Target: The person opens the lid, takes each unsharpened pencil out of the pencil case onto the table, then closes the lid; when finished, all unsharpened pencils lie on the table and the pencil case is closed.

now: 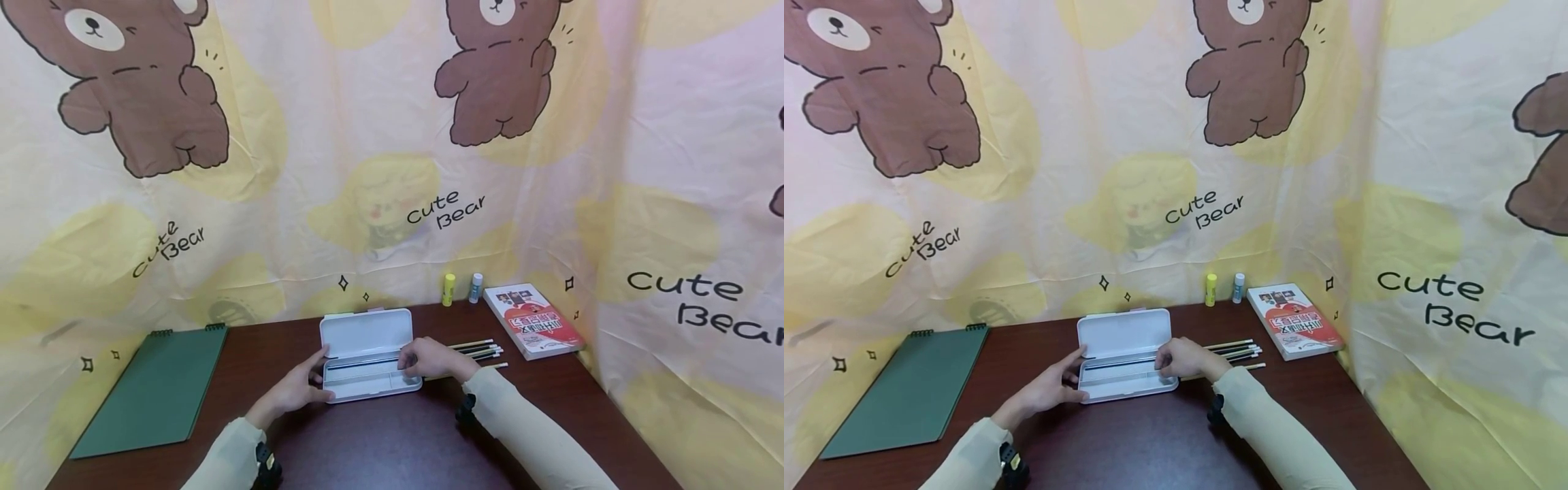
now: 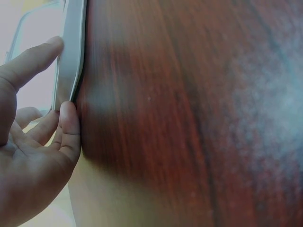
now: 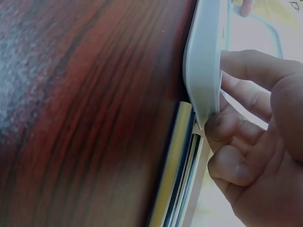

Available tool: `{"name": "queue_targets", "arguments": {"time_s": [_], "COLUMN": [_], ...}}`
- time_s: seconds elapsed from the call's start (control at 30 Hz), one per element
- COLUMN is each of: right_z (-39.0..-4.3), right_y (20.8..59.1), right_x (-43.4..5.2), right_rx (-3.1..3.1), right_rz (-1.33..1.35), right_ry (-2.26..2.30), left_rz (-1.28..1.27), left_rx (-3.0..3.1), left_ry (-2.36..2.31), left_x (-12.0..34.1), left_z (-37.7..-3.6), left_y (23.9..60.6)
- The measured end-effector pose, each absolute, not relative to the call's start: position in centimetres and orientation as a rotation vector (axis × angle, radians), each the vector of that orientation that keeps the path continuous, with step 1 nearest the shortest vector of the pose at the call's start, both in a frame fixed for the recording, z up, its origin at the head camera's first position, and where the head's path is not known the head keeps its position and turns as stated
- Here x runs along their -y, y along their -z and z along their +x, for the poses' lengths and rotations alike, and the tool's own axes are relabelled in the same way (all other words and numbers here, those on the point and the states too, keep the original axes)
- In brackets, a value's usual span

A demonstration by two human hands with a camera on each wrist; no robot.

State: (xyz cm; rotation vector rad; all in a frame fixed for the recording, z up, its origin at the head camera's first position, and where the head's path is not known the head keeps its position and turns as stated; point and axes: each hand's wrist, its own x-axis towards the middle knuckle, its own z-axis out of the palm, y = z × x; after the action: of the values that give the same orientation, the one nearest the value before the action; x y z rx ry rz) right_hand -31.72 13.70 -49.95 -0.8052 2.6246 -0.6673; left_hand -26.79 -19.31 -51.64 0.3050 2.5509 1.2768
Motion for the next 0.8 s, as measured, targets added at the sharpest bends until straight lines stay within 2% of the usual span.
{"name": "queue_targets", "arguments": {"time_s": [0.8], "right_z": [-31.98], "right_y": [49.36], "right_x": [-12.96], "right_rx": [-2.685], "right_rz": [-0.885], "right_ry": [0.65], "left_rz": [0.289], "left_rx": [-2.571], "left_ry": [-1.244], "left_x": [19.35], "left_z": [-27.1], "left_y": [52.03]}}
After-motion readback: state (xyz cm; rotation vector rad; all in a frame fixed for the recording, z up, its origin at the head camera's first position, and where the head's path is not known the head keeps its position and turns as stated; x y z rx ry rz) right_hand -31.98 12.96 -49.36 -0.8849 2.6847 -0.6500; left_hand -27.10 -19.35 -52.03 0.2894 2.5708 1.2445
